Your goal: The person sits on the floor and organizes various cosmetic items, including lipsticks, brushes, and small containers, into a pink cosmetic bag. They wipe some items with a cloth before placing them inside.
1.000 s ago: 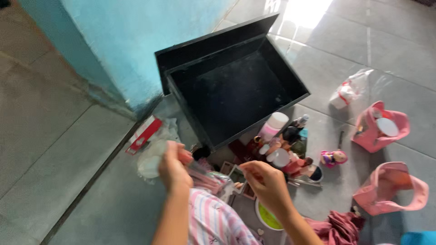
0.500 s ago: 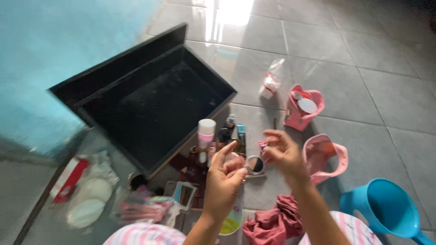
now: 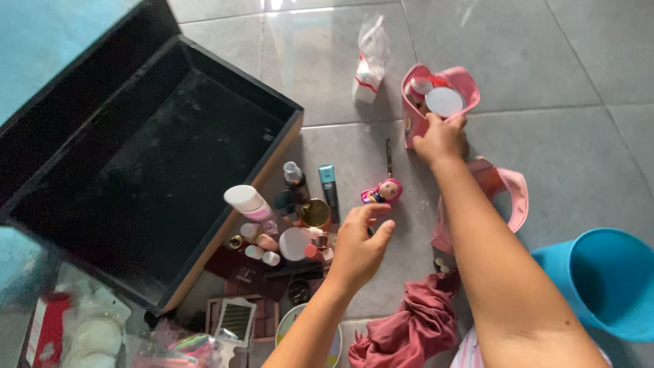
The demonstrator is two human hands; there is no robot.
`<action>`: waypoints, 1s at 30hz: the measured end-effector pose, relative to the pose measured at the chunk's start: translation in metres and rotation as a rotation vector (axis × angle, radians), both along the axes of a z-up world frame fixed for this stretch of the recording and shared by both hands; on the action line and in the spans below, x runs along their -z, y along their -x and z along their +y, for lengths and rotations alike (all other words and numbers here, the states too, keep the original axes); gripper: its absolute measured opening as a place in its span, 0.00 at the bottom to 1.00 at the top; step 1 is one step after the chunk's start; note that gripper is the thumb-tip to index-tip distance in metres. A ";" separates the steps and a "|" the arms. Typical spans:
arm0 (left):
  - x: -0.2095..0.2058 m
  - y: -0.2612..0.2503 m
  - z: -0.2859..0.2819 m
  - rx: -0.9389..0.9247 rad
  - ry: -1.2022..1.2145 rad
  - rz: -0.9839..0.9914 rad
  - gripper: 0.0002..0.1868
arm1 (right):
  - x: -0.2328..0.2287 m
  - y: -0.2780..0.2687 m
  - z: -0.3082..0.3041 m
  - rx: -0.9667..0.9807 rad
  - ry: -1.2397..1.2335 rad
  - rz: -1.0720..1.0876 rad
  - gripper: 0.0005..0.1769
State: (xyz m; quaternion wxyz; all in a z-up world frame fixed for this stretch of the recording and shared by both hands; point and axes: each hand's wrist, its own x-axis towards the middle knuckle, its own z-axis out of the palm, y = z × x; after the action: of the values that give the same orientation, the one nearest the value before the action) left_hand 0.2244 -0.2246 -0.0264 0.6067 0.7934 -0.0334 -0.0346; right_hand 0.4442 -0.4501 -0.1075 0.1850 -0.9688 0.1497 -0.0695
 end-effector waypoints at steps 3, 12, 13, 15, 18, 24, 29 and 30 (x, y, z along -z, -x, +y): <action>0.027 -0.011 -0.010 0.210 -0.486 -0.257 0.16 | -0.012 0.010 0.004 0.043 0.177 0.094 0.27; 0.097 -0.074 -0.051 0.364 -1.147 -0.488 0.22 | -0.003 0.041 -0.020 -0.326 0.081 -0.149 0.13; 0.104 -0.078 -0.052 0.321 -1.157 -0.498 0.23 | -0.003 0.045 -0.022 -0.371 0.070 -0.150 0.12; 0.115 -0.084 -0.054 0.274 -1.158 -0.447 0.24 | -0.006 0.052 -0.022 -0.453 0.066 -0.136 0.11; 0.122 -0.091 -0.042 0.166 -1.221 -0.387 0.24 | -0.020 0.065 -0.013 -0.522 0.091 -0.080 0.11; 0.094 -0.096 -0.017 0.032 -1.240 -0.332 0.26 | -0.043 0.103 0.019 -0.552 0.208 0.028 0.11; 0.044 -0.069 -0.009 -0.112 -0.786 -0.215 0.13 | -0.056 0.151 0.037 -0.656 0.264 -0.071 0.11; 0.035 -0.060 -0.005 -0.099 -0.741 -0.153 0.11 | -0.058 0.163 0.040 -0.668 0.269 -0.100 0.11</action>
State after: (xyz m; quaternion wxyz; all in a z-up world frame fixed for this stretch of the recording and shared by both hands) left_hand 0.2844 -0.2300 -0.0613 0.2754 0.9600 -0.0256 0.0442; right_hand 0.2807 -0.4098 -0.0497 0.0754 -0.9754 -0.1946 -0.0715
